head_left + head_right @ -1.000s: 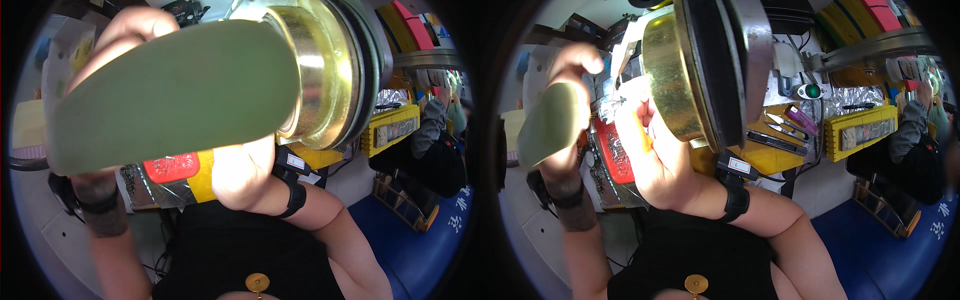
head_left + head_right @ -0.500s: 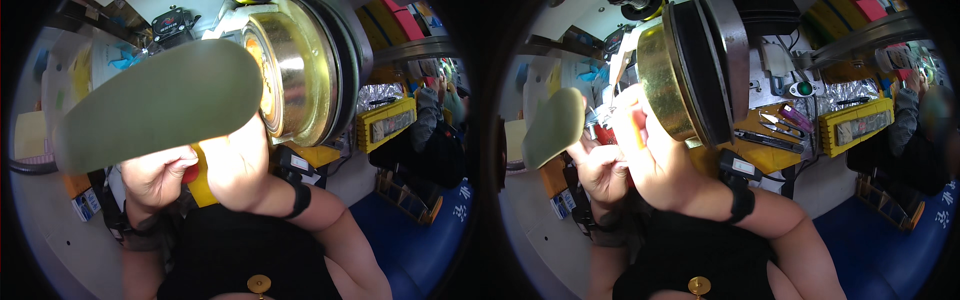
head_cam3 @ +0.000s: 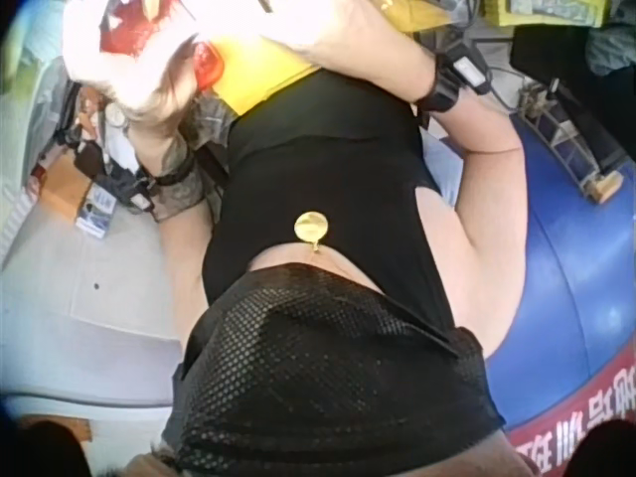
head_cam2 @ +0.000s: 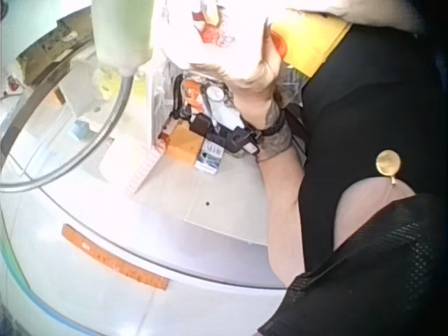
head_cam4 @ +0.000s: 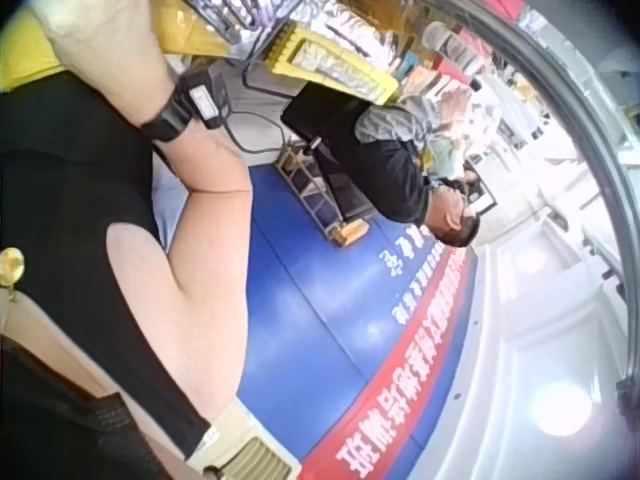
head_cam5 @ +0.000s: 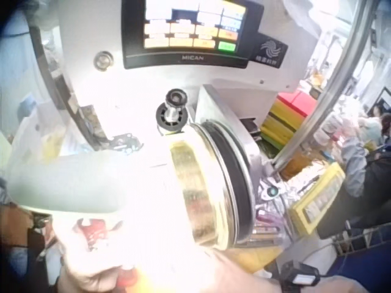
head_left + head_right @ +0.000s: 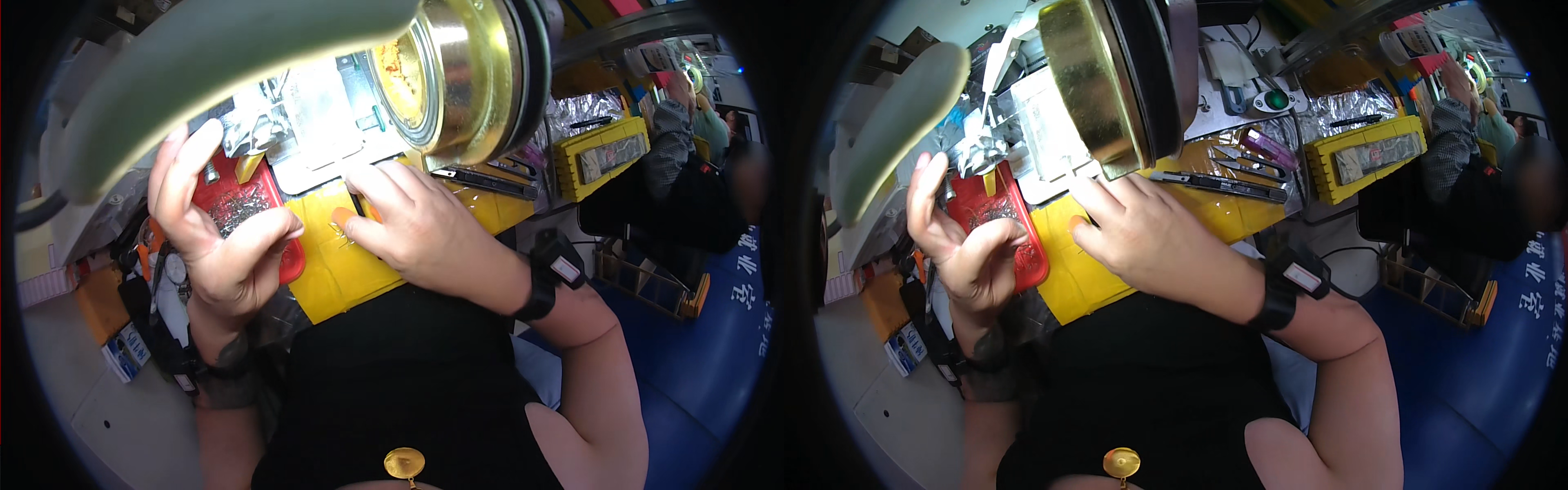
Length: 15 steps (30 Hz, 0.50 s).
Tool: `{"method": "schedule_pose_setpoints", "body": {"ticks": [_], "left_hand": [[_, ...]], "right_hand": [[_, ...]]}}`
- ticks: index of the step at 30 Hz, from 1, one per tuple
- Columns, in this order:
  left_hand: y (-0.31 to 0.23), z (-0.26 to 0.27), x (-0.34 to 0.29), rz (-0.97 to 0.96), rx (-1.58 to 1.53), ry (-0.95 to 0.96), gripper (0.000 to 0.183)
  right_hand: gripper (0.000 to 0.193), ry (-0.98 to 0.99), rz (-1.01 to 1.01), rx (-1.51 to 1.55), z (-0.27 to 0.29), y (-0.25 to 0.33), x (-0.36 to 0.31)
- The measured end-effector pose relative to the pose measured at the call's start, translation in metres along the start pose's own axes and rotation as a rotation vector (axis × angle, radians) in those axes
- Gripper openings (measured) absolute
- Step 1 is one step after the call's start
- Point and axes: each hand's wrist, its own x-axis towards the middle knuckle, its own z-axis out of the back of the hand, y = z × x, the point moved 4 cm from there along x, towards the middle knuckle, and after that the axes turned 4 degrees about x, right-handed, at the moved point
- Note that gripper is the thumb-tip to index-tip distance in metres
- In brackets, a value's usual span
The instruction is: Assemble fine electronic or mechanical components using adhesive and precision manual tools at a factory workstation.
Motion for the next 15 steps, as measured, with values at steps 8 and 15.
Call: {"method": "schedule_pose_setpoints", "body": {"ticks": [8, 15], "left_hand": [[0.005, 0.001, -0.002, -0.004, -0.005, -0.003, 0.014], [0.01, 0.001, -0.005, 0.015, -0.01, 0.019, 0.015]], "right_hand": [[0.029, -0.354, 0.05, 0.29, 0.0, -0.007, -0.001], [0.037, -0.572, -0.147, 0.339, -0.01, -0.013, -0.002]]}}
